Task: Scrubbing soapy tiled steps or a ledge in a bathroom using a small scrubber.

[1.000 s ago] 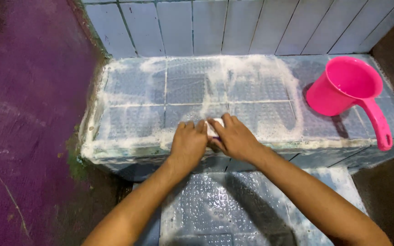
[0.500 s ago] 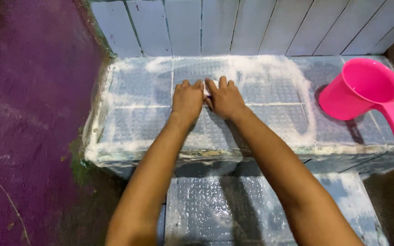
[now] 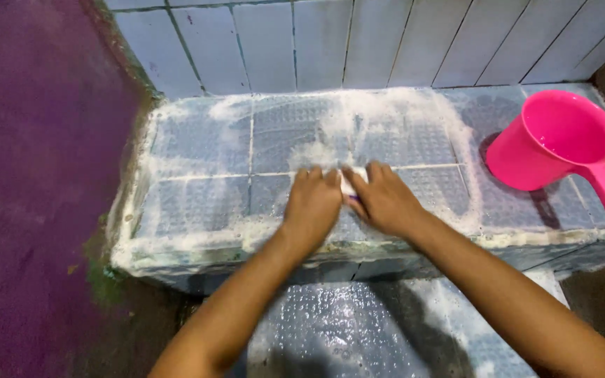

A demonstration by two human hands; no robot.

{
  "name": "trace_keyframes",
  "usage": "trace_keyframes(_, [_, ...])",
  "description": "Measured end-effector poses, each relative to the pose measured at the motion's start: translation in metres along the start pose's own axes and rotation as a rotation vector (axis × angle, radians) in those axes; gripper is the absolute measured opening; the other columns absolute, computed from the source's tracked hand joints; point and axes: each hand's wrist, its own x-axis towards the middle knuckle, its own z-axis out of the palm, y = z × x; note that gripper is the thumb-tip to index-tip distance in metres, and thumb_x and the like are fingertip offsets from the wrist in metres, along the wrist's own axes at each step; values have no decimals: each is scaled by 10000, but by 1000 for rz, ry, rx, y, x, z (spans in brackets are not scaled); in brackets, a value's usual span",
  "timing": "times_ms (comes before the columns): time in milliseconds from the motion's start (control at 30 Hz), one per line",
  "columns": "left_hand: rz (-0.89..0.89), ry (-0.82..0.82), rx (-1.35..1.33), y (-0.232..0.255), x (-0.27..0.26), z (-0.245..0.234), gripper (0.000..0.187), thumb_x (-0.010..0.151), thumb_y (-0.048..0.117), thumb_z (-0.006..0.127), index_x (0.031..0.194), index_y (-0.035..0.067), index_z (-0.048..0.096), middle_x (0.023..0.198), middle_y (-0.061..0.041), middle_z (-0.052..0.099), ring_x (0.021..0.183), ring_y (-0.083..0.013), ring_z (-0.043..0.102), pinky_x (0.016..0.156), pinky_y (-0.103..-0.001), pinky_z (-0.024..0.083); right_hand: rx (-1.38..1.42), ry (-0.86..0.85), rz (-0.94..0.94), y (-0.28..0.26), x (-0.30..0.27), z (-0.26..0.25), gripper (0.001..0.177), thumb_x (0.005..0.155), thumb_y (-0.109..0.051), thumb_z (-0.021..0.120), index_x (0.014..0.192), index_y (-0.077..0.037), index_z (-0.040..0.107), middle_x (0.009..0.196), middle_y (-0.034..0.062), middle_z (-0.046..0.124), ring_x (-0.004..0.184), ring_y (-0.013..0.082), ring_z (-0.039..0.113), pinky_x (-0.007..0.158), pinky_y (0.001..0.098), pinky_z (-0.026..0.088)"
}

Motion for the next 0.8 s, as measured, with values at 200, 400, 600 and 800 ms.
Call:
trace_keyframes(200, [-234,-137,-2,-69,72,88,231,821,296,775,935,96,770,810,-94,732,858,-357,653,740,-479,465,-136,162,133,58,90,45,588,997,-491,505,1489,-174,455,1003,124,481,979,373,514,797,465,492])
trace_keyframes(400, [-219,-188,11,-73,69,85,277,826,314,798,1010,111,758,914,-70,741,905,-351,664,787,-496,482,-64,149,179,50,90,35,593,969,-473,557,1467,-171,446,1005,137,476,983,398,526,805,478,523])
trace_keyframes(600, [28,-29,127,5,-16,-5,136,838,138,693,886,42,777,872,-137,725,802,-314,629,728,-451,448,-85,93,-67,-3,1,14,628,986,-455,494,1499,-95,446,996,175,482,902,410,552,789,461,499])
trace_keyframes(800, [22,-183,39,44,-64,-60,385,864,229,723,1097,-76,738,1088,-274,724,916,-367,625,771,-457,423,-31,-2,-202,-43,-46,-16,620,967,-407,568,1459,-42,478,1051,205,529,931,403,563,775,450,506])
